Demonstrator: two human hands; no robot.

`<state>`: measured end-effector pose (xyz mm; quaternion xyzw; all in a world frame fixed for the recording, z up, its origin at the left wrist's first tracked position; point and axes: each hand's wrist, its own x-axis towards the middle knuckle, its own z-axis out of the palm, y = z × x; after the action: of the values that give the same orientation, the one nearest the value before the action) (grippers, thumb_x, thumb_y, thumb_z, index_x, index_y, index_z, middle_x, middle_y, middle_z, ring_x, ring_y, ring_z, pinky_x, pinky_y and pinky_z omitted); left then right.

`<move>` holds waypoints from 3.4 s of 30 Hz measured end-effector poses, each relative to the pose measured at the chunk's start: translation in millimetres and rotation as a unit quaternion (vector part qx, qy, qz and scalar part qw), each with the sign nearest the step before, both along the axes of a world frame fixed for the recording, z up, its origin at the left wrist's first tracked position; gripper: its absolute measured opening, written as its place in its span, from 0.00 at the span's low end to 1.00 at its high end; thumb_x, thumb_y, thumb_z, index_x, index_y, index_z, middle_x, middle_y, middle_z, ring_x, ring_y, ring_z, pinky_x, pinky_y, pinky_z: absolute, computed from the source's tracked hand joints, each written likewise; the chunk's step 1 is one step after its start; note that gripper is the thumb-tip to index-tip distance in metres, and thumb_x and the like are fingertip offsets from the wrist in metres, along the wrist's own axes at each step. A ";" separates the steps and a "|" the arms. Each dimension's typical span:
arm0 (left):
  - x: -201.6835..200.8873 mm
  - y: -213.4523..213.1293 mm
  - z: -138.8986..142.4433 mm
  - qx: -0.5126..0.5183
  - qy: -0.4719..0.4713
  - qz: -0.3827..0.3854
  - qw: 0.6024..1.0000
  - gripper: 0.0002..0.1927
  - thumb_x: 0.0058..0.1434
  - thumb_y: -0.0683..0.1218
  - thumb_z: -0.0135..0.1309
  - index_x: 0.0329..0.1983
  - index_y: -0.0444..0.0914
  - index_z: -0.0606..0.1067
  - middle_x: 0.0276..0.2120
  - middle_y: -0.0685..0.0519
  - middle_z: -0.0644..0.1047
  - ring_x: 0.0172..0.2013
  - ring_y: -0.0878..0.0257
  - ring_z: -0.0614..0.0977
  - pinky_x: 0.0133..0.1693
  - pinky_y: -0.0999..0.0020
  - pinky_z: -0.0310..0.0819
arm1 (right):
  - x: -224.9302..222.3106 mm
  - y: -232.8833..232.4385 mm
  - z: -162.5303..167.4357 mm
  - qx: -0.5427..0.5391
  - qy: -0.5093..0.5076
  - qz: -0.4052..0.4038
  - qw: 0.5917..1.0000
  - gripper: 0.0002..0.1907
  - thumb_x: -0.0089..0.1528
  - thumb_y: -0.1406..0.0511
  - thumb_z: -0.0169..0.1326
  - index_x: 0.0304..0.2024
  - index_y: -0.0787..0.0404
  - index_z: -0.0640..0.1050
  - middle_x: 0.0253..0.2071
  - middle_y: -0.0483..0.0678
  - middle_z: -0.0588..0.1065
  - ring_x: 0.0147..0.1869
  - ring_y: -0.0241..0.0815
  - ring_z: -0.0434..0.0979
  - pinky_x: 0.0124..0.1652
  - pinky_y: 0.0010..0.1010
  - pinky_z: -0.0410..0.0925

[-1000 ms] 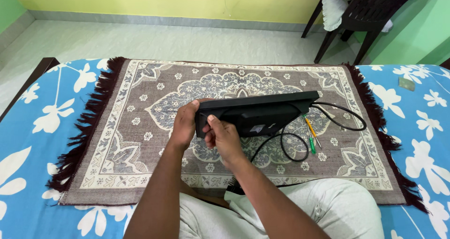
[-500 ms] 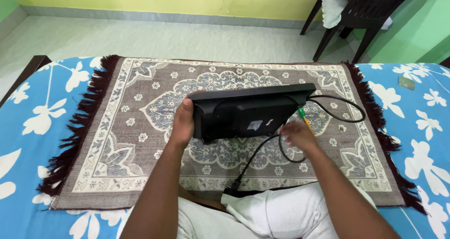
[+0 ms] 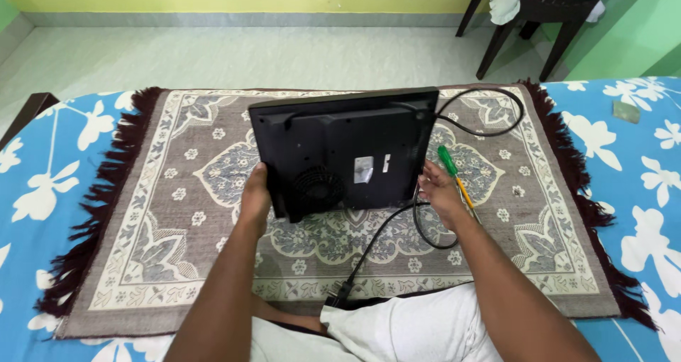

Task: The person sits on a bed with a small electric appliance upside down on a rug and uses screwdrivers to unscrew and loosen screws on its back panel. They reposition the unit, handle its power cord, and continue unscrewing screws around the panel.

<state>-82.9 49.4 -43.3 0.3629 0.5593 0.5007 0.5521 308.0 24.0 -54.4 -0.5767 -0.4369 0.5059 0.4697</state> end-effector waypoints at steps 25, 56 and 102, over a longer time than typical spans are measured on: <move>-16.1 -0.4 -6.4 -0.069 0.187 -0.045 0.979 0.39 0.64 0.61 0.50 0.77 0.49 0.57 0.74 0.47 0.59 0.73 0.49 0.59 0.69 0.51 0.54 | -26.3 -12.5 -29.6 -0.046 -0.083 0.123 0.988 0.27 0.65 0.72 0.51 0.68 0.58 0.70 0.46 0.50 0.78 0.48 0.37 0.77 0.48 0.30 0.72; -12.8 -33.3 5.9 0.138 0.838 -0.259 0.460 0.44 0.67 0.42 0.45 0.77 0.70 0.41 0.78 0.56 0.43 0.76 0.48 0.46 0.67 0.26 0.36 | 63.9 -2.4 -6.8 -0.158 -0.469 -0.146 0.856 0.15 0.60 0.55 0.63 0.46 0.54 0.84 0.45 0.50 0.82 0.50 0.51 0.82 0.50 0.43 0.72; 69.8 -70.1 62.8 0.158 0.349 -0.227 0.895 0.26 0.65 0.50 0.54 0.67 0.47 0.70 0.62 0.43 0.74 0.62 0.49 0.76 0.56 0.57 0.72 | -94.3 -74.2 28.8 0.238 -0.210 0.106 0.942 0.08 0.70 0.70 0.47 0.45 0.62 0.78 0.38 0.51 0.82 0.42 0.40 0.84 0.44 0.32 0.74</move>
<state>-13.2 -20.7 19.5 0.7136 0.5324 0.2847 0.3552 213.7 -50.1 -25.5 -0.4914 -0.6921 0.3017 0.4342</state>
